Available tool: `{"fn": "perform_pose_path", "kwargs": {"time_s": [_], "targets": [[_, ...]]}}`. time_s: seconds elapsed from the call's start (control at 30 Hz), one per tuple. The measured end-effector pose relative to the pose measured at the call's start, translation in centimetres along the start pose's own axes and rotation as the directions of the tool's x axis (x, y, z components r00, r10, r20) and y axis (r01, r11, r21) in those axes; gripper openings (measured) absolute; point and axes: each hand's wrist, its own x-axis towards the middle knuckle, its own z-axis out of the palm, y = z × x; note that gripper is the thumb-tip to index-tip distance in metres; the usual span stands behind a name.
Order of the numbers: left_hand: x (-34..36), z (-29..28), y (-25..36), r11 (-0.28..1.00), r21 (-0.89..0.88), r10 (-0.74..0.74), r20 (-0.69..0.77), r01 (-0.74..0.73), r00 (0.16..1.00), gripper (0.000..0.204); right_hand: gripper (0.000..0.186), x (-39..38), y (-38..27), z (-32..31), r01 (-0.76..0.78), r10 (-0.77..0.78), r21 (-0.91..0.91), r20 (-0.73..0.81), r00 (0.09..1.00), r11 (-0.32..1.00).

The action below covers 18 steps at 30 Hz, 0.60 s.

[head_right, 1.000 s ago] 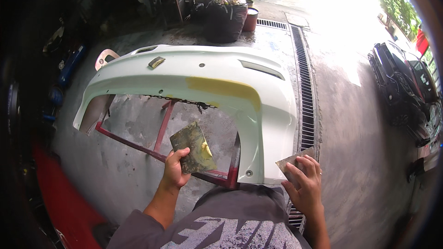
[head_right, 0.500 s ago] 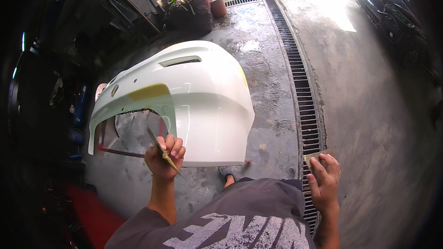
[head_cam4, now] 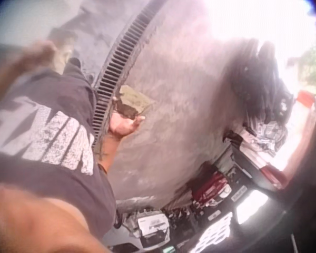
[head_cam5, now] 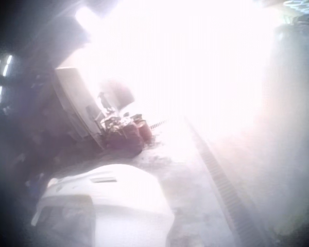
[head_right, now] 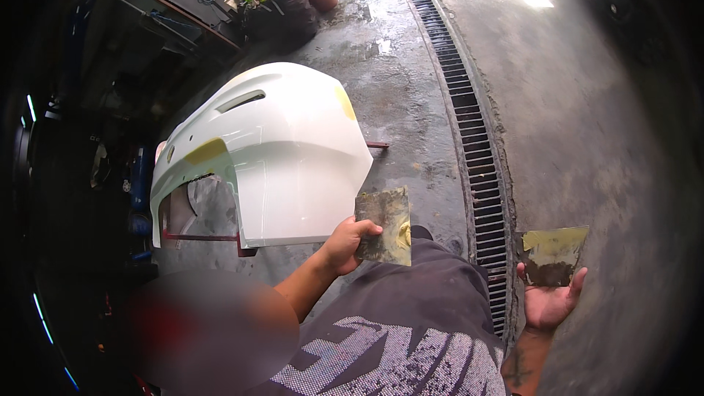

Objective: The person applies yellow body filler to a white car bumper using a putty knife and spreads it evenly across the surface. The person then uses a sanding block to smooth the applied filler on the bumper.

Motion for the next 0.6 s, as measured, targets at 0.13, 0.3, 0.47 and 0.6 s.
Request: {"fn": "perform_pose_path", "kwargs": {"time_s": [0.13, 0.3, 0.47, 0.6], "targets": [[2.6, 2.0, 1.3, 1.000, -0.001, 0.005, 0.008, -0.005, 1.000, 0.031, 0.050, 2.2, -0.4, -0.7, -0.039, 0.036, -0.108, -0.031, 0.999, 0.993], [5.7, 2.8, 4.6, 0.999, -0.035, 0.025, -0.021, -0.025, 0.999, 0.031, 0.048, 6.4, -0.2, 3.3, -0.068, 0.074, -0.318, 0.008, 0.997, 0.946], [12.6, 2.2, 7.4, 0.991, -0.130, 0.026, -0.021, -0.029, 0.999, 0.030, 0.046, 13.8, 1.4, 6.6, -0.091, 0.100, -0.352, 0.008, 0.995, 0.931], [18.8, 1.9, 11.1, 0.974, -0.222, 0.026, -0.044, -0.036, 0.999, 0.029, 0.049, 21.7, 2.9, 9.6, -0.103, 0.125, -0.510, 0.009, 0.992, 0.854]]}}
